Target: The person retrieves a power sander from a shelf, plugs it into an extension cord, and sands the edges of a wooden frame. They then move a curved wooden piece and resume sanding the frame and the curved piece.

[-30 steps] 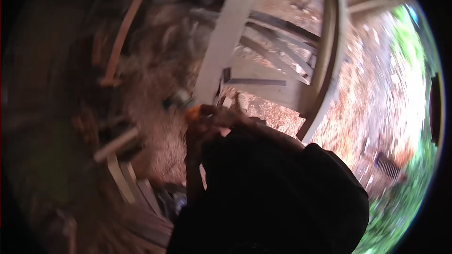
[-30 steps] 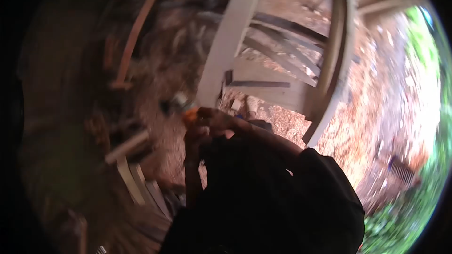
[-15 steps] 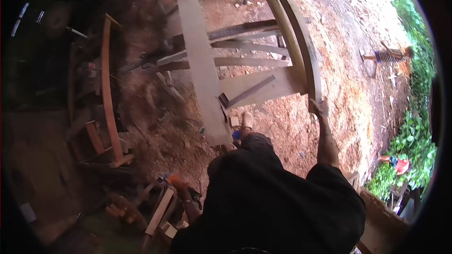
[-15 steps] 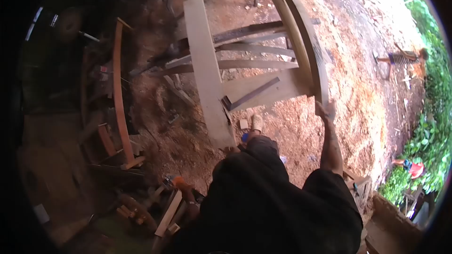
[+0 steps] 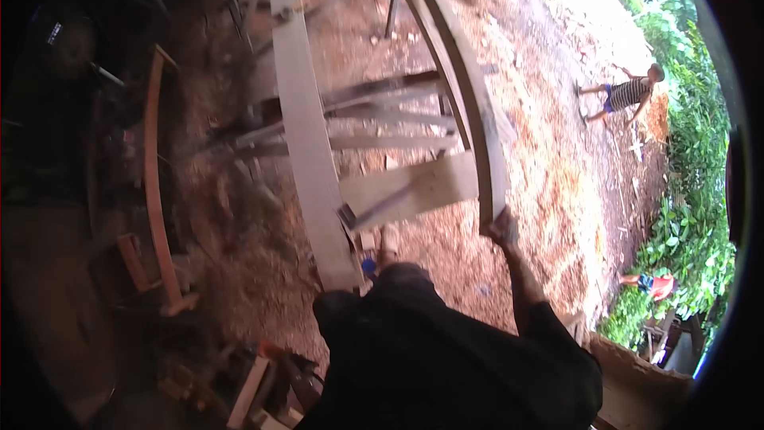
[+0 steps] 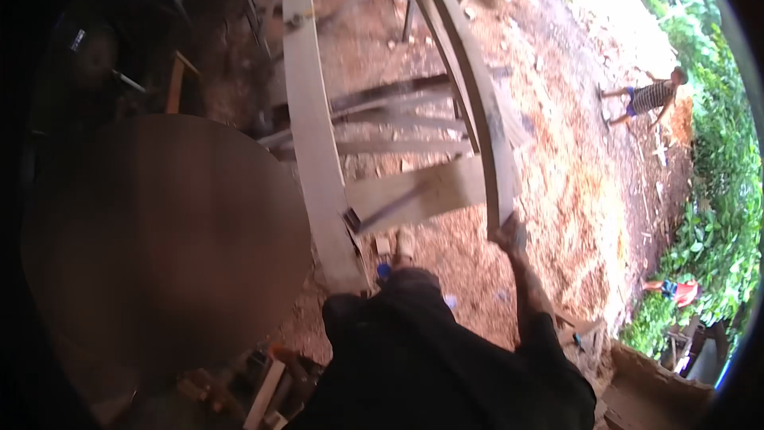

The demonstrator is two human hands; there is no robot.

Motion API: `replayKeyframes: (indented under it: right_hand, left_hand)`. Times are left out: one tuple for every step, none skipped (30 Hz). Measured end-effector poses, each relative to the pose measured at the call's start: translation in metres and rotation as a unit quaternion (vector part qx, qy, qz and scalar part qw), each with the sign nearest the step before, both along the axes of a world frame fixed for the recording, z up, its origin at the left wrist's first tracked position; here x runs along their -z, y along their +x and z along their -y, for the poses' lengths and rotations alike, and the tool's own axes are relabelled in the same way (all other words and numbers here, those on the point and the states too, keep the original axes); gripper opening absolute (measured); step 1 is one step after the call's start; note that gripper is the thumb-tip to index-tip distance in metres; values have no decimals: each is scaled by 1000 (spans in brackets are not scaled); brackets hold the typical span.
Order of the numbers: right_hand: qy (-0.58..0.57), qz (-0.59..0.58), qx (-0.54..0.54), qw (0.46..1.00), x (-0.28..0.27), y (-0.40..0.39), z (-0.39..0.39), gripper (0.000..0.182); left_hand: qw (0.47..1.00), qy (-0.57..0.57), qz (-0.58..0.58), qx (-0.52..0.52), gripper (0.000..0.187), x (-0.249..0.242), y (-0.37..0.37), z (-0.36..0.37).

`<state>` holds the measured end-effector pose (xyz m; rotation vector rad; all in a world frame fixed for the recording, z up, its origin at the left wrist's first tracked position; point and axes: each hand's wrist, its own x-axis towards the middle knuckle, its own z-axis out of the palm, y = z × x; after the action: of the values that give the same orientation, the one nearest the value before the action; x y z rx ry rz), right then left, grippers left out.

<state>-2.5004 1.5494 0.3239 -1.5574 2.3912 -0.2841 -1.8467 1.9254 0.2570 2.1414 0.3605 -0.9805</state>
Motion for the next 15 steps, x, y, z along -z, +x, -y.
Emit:
replayKeyframes:
  right_hand:
    - [45,61,22,997,-30,32,4,56]
    - [6,39,15,999,-64,79,9,55]
    - [28,80,28,996,-95,120,12,52]
    - [2,92,38,995,-113,157,11,51]
    - [-20,104,49,993,-120,192,12,49]
    - [-36,101,64,992,-109,221,11,50]
    - [-68,113,45,990,-93,247,11,53]
    - [-74,177,11,981,-89,277,9,53]
    - [-59,140,14,988,-77,304,13,52]
    - [-80,227,-10,970,-59,330,13,52]
    - [-71,187,-28,979,-65,363,20,54]
    - [-88,180,-23,979,-57,395,27,56]
    - [-42,146,36,988,-60,430,40,59]
    - [-42,163,35,985,-64,458,43,62]
    - [-41,211,36,976,-70,485,44,61]
  left_hand:
    - [1000,-2,-5,-5,56,7,4,6]
    - [1000,-3,-13,-6,55,12,10,11]
    - [1000,-6,-20,-6,55,16,18,13]
    - [1000,-11,-26,-6,54,22,26,12]
    - [999,-18,-32,-7,54,28,38,9]
    - [999,-24,-39,-4,53,34,52,3]
    - [999,-31,-45,-4,52,41,71,-3]
    - [998,-37,-52,-1,52,50,90,-10]
    - [997,-45,-62,4,51,55,109,-11]
    - [996,-52,-72,10,51,62,132,-8]
    - [995,-57,-82,13,50,67,153,-5]
    - [994,-62,-91,15,50,71,174,1]
    - [993,-71,-98,14,49,75,192,5]
    - [992,-72,-106,16,48,81,209,7]
    - [991,-76,-112,13,48,83,224,9]
